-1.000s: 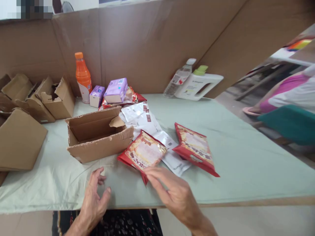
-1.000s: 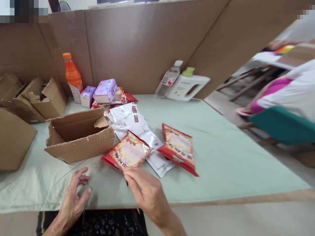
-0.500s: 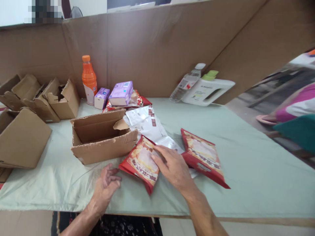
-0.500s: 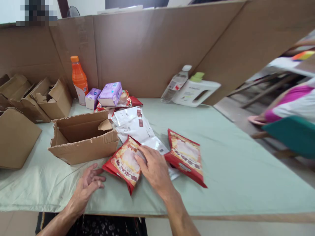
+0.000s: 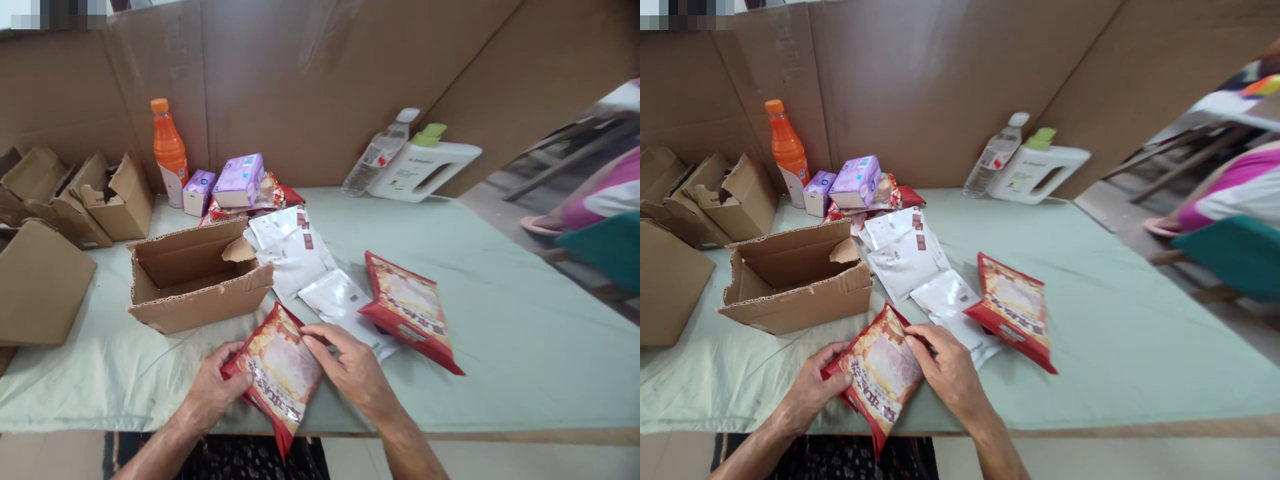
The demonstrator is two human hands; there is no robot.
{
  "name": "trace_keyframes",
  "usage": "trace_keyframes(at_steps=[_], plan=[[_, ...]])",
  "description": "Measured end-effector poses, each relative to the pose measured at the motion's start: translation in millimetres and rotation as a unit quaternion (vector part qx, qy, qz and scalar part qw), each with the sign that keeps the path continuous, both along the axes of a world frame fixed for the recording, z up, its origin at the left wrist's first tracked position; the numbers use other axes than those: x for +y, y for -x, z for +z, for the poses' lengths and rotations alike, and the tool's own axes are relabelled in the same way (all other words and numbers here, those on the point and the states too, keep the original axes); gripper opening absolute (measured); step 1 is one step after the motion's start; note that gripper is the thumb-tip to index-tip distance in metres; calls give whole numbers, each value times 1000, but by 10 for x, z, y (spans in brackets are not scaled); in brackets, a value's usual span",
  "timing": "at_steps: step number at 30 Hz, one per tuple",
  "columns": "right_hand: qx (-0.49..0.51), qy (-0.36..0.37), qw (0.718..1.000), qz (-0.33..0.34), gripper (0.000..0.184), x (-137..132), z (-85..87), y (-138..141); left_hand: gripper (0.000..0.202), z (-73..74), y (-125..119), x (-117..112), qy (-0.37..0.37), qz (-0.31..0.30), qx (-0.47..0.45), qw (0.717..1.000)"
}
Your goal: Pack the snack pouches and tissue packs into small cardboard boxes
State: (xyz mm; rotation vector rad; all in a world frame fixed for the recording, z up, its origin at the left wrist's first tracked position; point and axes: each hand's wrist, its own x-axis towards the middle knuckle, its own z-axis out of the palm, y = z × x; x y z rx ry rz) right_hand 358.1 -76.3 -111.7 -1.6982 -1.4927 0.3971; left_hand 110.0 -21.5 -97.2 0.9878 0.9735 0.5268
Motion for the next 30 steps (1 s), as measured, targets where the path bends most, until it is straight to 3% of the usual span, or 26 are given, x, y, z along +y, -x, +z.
trace_keyframes(at_steps=[4, 8, 15, 18, 23, 30], plan=[[-39, -30, 997, 58, 21, -54, 26, -31, 63, 46, 15, 9, 52, 20, -27, 998], [-119, -61, 983, 127, 39, -235, 25, -118, 63, 58, 53, 39, 111, 66, -49, 990], [-286, -131, 946, 71, 65, -404, -160, 29, 56, 48, 51, 70, 142, 73, -52, 986], [-301, -163, 938, 61, 62, -359, -194, 183, 53, 41, 45, 49, 155, 70, -55, 984], [-281, -202, 931, 120, 47, -248, -139, 369, 47, 23, 74, 5, 176, 68, -71, 979], [-190, -217, 942, 174, 35, -109, 108, 252, 63, 7, 118, -56, 177, 84, -121, 973]])
